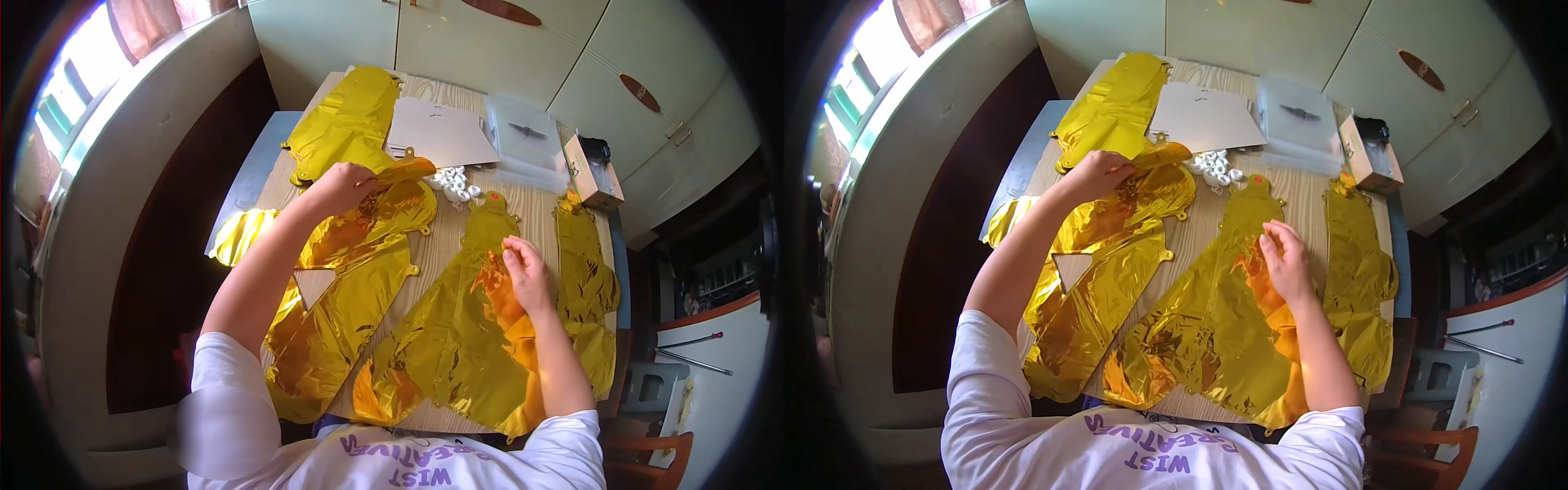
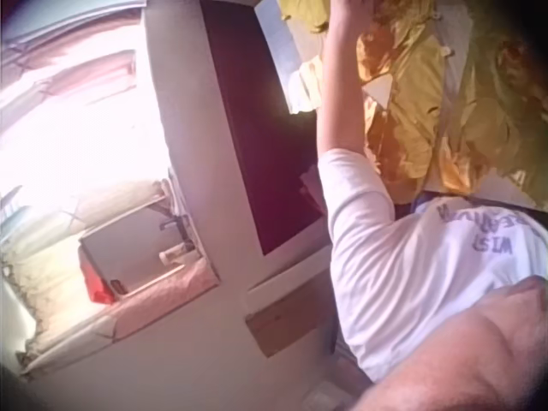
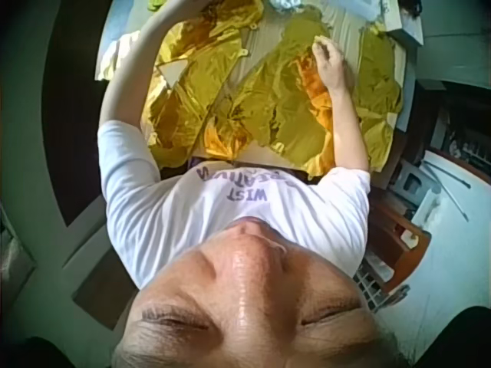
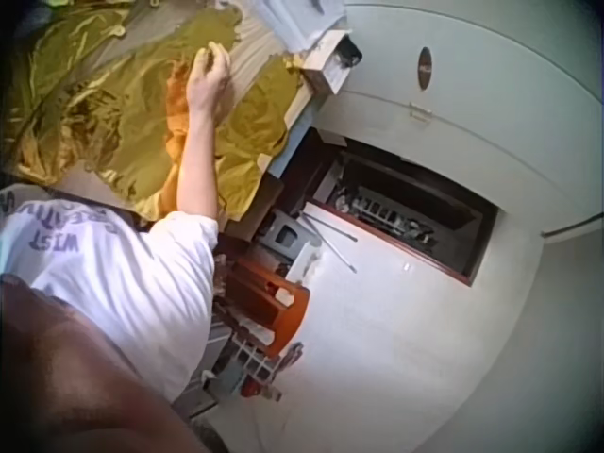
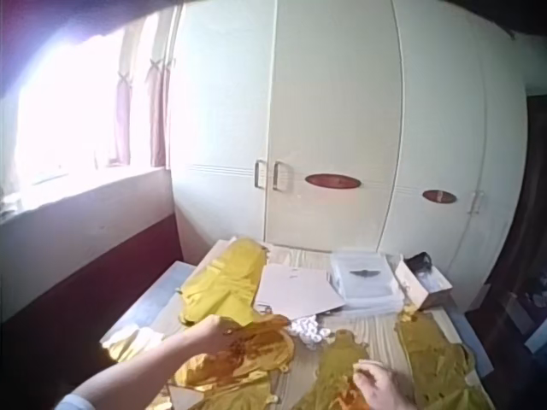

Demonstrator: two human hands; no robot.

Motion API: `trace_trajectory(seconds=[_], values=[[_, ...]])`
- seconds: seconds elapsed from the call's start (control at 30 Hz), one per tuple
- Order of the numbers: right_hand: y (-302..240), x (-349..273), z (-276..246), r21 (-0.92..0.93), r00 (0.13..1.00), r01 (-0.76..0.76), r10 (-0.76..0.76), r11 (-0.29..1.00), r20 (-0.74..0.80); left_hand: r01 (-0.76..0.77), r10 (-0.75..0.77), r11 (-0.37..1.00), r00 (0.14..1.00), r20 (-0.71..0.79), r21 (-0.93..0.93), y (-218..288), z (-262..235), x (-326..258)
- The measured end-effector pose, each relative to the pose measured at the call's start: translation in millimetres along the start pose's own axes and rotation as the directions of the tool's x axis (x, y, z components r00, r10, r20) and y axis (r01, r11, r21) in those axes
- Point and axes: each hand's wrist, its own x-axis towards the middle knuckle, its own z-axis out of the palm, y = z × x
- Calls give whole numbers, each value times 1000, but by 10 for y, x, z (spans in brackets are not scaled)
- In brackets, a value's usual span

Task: Folding gold foil balloons and placing them into plastic packaging with paper inserts.

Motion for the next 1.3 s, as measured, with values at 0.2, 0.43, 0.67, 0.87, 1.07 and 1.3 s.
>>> trace_trajectory(seconds=[0.2,0.43,0.67,0.87,1.07,1.3], values=[[-667,407,1,-101,983,174,-167,980,76,221,-227,973,968,-110,-63,-14,-82,106],[-928,886,765,-166,872,407,-328,898,362,-17,67,994,882,-467,110,-267,-217,252],[-1123,1392,1496,-143,918,333,-287,932,272,-347,425,897,846,-320,273,-194,-423,148],[-903,1676,1706,543,938,-339,233,768,256,-163,163,987,985,-49,2,-18,-6,-107],[-933,1628,1537,652,699,-711,363,264,616,-162,160,889,986,42,427,-315,89,-250],[-813,1668,1814,268,979,-22,-33,963,200,190,-128,873,978,-165,448,-579,-401,225]])
